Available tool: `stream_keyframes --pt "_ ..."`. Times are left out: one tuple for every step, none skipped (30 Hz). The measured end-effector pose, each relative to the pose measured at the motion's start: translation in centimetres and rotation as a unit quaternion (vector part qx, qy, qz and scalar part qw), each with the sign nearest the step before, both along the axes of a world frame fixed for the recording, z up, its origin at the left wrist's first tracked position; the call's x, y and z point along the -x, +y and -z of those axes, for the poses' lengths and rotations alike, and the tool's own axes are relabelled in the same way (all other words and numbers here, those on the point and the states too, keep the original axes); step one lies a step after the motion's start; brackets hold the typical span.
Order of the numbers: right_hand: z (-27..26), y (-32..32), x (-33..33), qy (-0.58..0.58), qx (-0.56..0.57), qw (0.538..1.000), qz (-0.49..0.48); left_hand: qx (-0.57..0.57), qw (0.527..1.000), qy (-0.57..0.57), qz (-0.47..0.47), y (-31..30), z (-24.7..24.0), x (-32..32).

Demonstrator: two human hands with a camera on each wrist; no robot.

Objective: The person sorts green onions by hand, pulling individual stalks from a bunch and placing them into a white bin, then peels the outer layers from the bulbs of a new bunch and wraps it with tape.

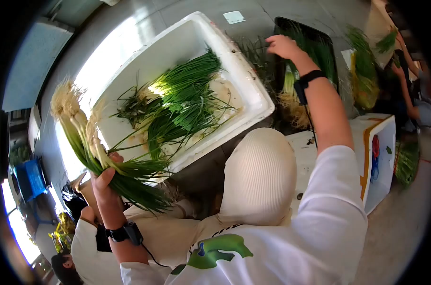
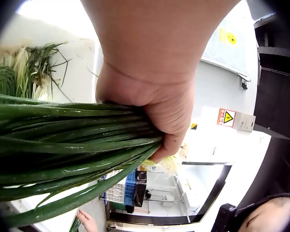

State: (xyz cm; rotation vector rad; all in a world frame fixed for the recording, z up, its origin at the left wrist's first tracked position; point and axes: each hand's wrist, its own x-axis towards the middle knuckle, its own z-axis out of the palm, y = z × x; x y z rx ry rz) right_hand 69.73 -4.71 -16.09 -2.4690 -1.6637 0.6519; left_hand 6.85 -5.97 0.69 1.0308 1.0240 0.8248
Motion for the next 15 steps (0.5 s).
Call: stream_keyframes --pt "-1.6 0.1 0.8 -0.086 -0.002 0.996 -0.003 0.002 0.999 0.033 0.011 0.1 -0.5 -0.1" --pt "-3.6 0.5 1.8 -0.127 0.058 0.99 -0.008 0.005 0.999 0.04 0.012 0.0 -0.6 -0.3" --pt "-4.3 0.4 2.6 -0.152 0.03 0.987 -0.033 0.008 0.999 0.048 0.013 0.0 -0.7 -0.3" --pt "-3.2 -0.5 1.7 -0.066 -0.109 0.99 -0.054 0.005 0.998 0.06 0.024 0.0 -0.9 -0.4" --pt "-4.7 -0.8 3.7 -0.203 -0.122 0.967 -0.095 0.0 0.997 0.071 0.033 0.0 -1.2 -0.5" --pt "-6.1 -0.8 4.9 -0.159 -0.12 0.976 -0.083 -0.007 0.998 0.056 0.026 -0.2 -1.7 -1.0" --pt "-7.4 -0.4 5.8 -0.097 -0.176 0.975 -0.092 -0.006 0.998 0.052 0.03 -0.1 -1.4 -0.7" --pt "-8.6 0.1 6.9 -0.036 -0.18 0.98 -0.073 0.001 0.999 0.041 0.02 -0.3 -1.5 -0.6" --pt "-11.0 0.2 9.1 0.021 -0.183 0.982 -0.051 0.006 1.0 0.027 0.013 -0.5 -1.5 -0.7" --pt "-13.1 0.1 11.5 0.018 -0.188 0.98 -0.061 0.015 1.0 0.004 0.01 -0.6 -1.9 -0.9" --pt "-15.1 -0.3 14.4 0.053 -0.232 0.968 -0.082 0.024 0.999 -0.019 0.008 -0.7 -2.3 -0.9" --pt "-17.4 -1.0 17.6 0.086 -0.274 0.952 -0.101 0.017 1.0 -0.013 0.007 -0.6 -2.3 -0.6" --pt "-20.3 -1.9 21.5 0.133 -0.268 0.948 -0.11 0.009 0.999 -0.034 0.0 -0.6 -2.2 -0.7" --pt "-21.8 -2.6 24.5 0.23 -0.27 0.927 -0.121 0.013 0.999 -0.047 0.004 -0.6 -2.4 -0.6" --pt "-22.7 -3.2 27.3 0.302 -0.267 0.907 -0.122 0.02 0.998 -0.06 0.008 -0.7 -2.5 -0.4"
